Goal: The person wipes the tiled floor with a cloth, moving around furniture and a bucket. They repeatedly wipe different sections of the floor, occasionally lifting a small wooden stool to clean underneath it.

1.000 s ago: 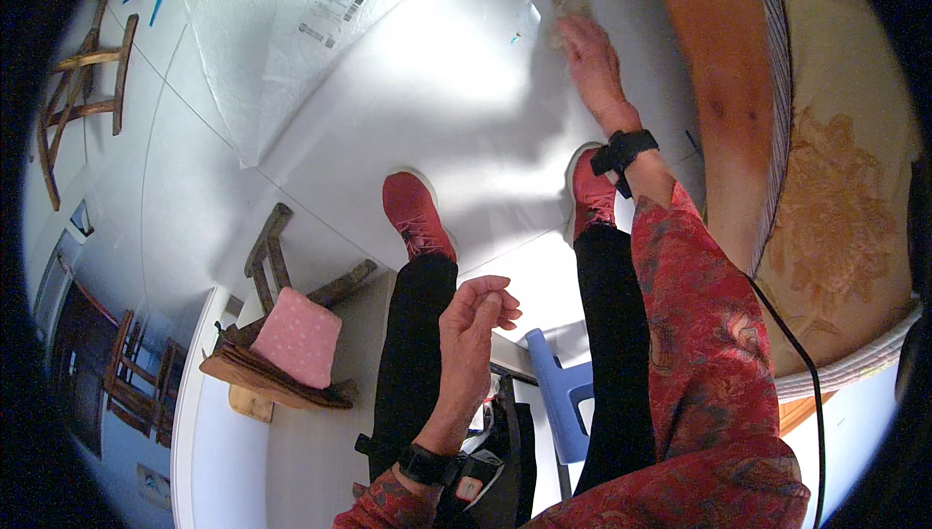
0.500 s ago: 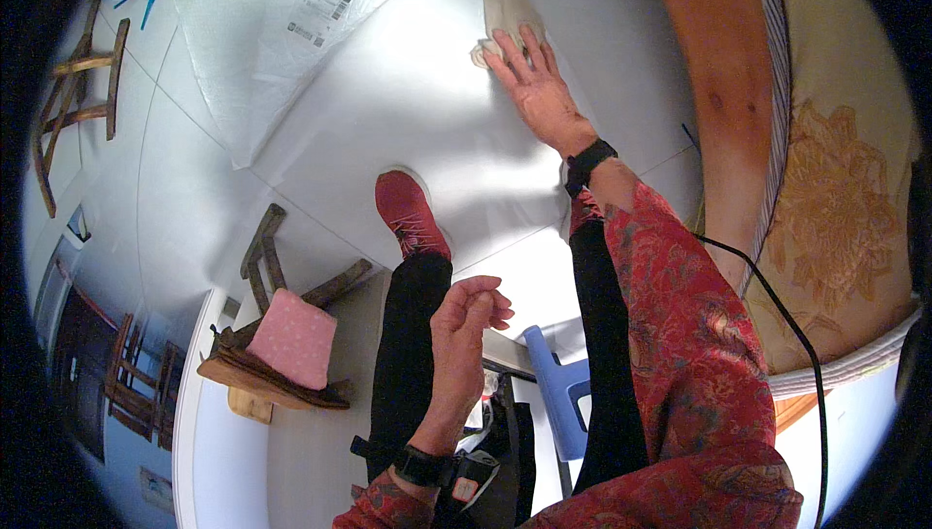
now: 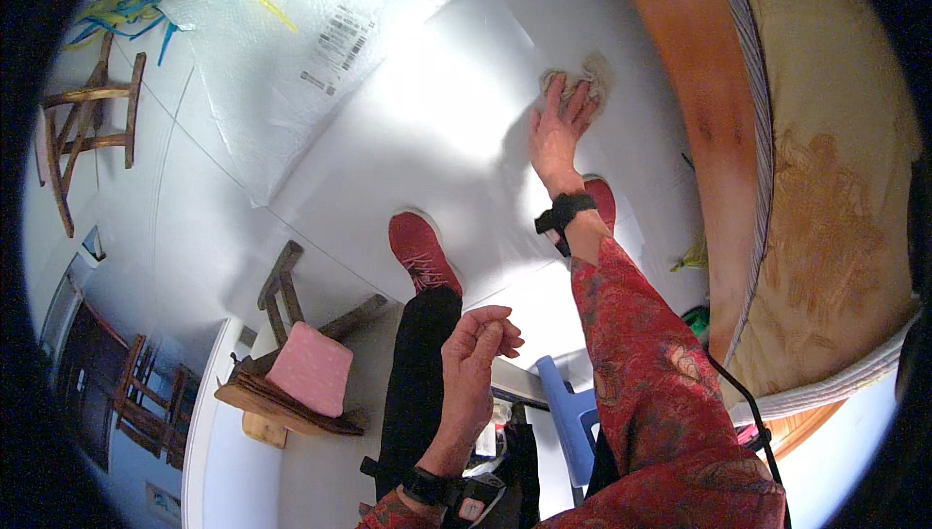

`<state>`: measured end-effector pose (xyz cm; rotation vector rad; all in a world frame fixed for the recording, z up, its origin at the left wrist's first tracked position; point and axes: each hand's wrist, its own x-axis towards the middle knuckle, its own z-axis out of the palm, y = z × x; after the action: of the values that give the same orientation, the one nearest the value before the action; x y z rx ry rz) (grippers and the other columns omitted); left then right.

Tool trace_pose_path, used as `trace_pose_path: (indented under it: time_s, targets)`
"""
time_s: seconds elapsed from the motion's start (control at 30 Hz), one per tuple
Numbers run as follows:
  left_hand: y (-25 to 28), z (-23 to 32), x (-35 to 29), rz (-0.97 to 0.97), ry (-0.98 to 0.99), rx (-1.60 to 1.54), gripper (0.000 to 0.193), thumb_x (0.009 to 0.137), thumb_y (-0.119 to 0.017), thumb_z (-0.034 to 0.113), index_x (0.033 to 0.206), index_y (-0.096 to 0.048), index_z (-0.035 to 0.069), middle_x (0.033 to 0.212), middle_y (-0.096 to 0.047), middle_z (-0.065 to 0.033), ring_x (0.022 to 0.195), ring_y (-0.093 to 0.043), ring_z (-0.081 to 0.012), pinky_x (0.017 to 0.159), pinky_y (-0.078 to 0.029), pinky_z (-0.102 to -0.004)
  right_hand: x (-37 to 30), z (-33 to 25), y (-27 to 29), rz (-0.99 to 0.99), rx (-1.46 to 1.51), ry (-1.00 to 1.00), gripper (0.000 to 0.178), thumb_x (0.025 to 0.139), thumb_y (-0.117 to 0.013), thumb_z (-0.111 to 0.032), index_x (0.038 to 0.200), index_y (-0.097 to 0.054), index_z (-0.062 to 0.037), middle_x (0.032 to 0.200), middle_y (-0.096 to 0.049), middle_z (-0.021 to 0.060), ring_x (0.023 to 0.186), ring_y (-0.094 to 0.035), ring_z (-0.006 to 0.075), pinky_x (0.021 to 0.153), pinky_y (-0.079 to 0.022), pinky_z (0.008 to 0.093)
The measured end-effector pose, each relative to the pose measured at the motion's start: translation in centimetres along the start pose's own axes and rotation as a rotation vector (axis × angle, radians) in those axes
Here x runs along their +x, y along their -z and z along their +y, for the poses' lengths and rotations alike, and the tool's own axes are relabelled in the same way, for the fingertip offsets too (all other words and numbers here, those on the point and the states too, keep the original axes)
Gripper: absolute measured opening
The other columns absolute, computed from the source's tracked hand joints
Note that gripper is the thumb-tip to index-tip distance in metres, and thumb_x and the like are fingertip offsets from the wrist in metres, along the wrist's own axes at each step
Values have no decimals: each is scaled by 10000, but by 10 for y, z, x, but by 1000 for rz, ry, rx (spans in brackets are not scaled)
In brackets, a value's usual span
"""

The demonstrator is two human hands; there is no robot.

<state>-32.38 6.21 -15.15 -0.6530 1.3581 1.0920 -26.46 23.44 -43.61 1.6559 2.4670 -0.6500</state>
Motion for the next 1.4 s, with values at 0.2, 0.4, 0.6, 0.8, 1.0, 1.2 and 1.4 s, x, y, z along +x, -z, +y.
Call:
trace_pose_path:
  time_s: [0.2, 0.4, 0.6, 0.8, 1.0, 1.2, 1.4]
  targets:
    - [-3, 18, 0, 11, -49, 3, 174, 945, -486, 117, 1052, -583, 20, 851, -603, -44, 771, -597, -132, 716, -480, -272, 93, -15, 3, -1, 33, 275, 678, 916, -490, -309, 1433, -163, -15, 1467, -117, 306, 1340, -103, 519, 1072, -160, 592]
    - [0, 33, -2, 9, -53, -45, 186, 959, -479, 141, 1058, -580, 22, 868, -599, -40, 795, -586, -117, 713, -475, -258, 214, -32, 24, -160, 159, 217, 618, 915, -456, -319, 1424, -232, -48, 1449, -266, 235, 1332, -237, 425, 1073, -227, 513]
    - [8, 42, -2, 53, -78, -41, 182, 956, -469, 128, 1056, -583, 28, 862, -601, -43, 799, -587, -120, 715, -474, -259, 209, -89, 32, -228, -80, 584, 595, 919, -471, -347, 1422, -260, -107, 1475, -261, 157, 1342, -244, 398, 1069, -252, 526]
    - [5, 34, 1, 34, -84, -39, 184, 953, -478, 141, 1051, -585, 28, 856, -604, -41, 790, -586, -117, 710, -469, -260, 117, -70, 39, -202, -364, 709, 619, 894, -534, -313, 1426, -258, -159, 1492, -231, 115, 1370, -204, 374, 1079, -239, 565]
    - [0, 25, -1, 20, -58, -28, 185, 954, -481, 144, 1048, -586, 22, 851, -604, -38, 782, -586, -114, 705, -470, -255, 54, 28, 66, -284, -520, 436, 671, 878, -553, -287, 1447, -221, -159, 1490, -232, 118, 1361, -203, 397, 1079, -211, 575]
    - [2, 23, -2, 11, -63, 0, 181, 953, -482, 136, 1048, -588, 25, 851, -606, -37, 780, -582, -112, 708, -469, -257, 96, 94, 49, 68, -189, 118, 670, 879, -533, -349, 1432, -268, -80, 1452, -301, 197, 1325, -253, 442, 1078, -157, 584]
    - [0, 17, -2, 21, -34, 22, 178, 947, -481, 127, 1054, -585, 28, 845, -598, -36, 777, -587, -122, 708, -474, -265, 103, 3, 18, -6, -183, 398, 670, 879, -531, -394, 1442, -248, -167, 1476, -252, 179, 1318, -235, 474, 1061, -208, 600]
